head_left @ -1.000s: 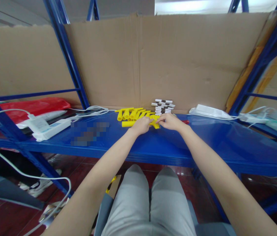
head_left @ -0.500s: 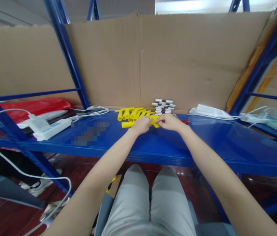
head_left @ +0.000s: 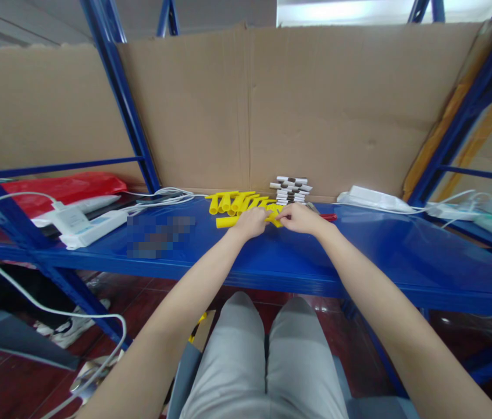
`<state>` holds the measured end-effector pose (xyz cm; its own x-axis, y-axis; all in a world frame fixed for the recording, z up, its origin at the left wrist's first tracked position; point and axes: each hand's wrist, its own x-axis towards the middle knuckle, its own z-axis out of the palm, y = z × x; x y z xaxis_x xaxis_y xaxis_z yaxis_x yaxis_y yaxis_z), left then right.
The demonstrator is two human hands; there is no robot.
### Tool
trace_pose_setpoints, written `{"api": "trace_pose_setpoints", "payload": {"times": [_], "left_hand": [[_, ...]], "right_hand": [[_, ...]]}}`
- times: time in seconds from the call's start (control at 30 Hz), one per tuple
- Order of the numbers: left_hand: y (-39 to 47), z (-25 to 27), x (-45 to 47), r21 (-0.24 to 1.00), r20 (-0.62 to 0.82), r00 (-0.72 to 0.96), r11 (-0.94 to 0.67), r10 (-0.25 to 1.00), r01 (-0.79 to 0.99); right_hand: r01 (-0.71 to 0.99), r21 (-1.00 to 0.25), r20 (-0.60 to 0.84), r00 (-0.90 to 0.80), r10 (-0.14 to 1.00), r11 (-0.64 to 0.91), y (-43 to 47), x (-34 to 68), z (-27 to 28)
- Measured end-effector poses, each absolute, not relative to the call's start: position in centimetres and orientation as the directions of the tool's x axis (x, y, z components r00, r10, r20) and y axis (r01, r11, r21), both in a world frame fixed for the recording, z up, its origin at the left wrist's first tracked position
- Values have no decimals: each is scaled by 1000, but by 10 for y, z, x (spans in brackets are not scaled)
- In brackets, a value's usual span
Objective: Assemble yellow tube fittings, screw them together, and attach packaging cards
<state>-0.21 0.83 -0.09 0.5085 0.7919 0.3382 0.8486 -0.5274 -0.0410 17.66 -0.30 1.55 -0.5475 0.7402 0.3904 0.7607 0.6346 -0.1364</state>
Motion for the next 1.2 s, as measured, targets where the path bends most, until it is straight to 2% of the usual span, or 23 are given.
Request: {"api": "trace_pose_setpoints", "payload": {"times": [0.3,0.4,0.47,0.53,0.67,0.77,1.0,1.2], "left_hand": [[9,-2,-2,-30,329,509,-530,795,848],[11,-3,-2,-28,343,504,-528,793,849],[11,-4,-2,-23,356,503,-531,788,847],[12,-4,-1,-29,355,514,-541,781,841],[11,-3,0,-46,357,541,-564,761,824],[10,-3,1,-42,375,554,-583,743,811],[6,-1,3,-12,394,586,-634,708,773],[2,-1,6,-54,351,625,-652,697,757]], "right_hand": [[833,-93,314,-495,810,545,-14,169,22],[857,-113,377,-431,820,503,-13,172,23],[874,-179,462,-331,823,452,-10,174,22],[872,-310,484,-199,852,379,-6,175,20],[697,-684,255,-46,966,214,-2,169,14],[494,-857,138,-54,989,147,-3,163,10],[237,-968,92,20,996,84,2,164,8],[181,-983,32,131,991,8,6,169,8]]}}
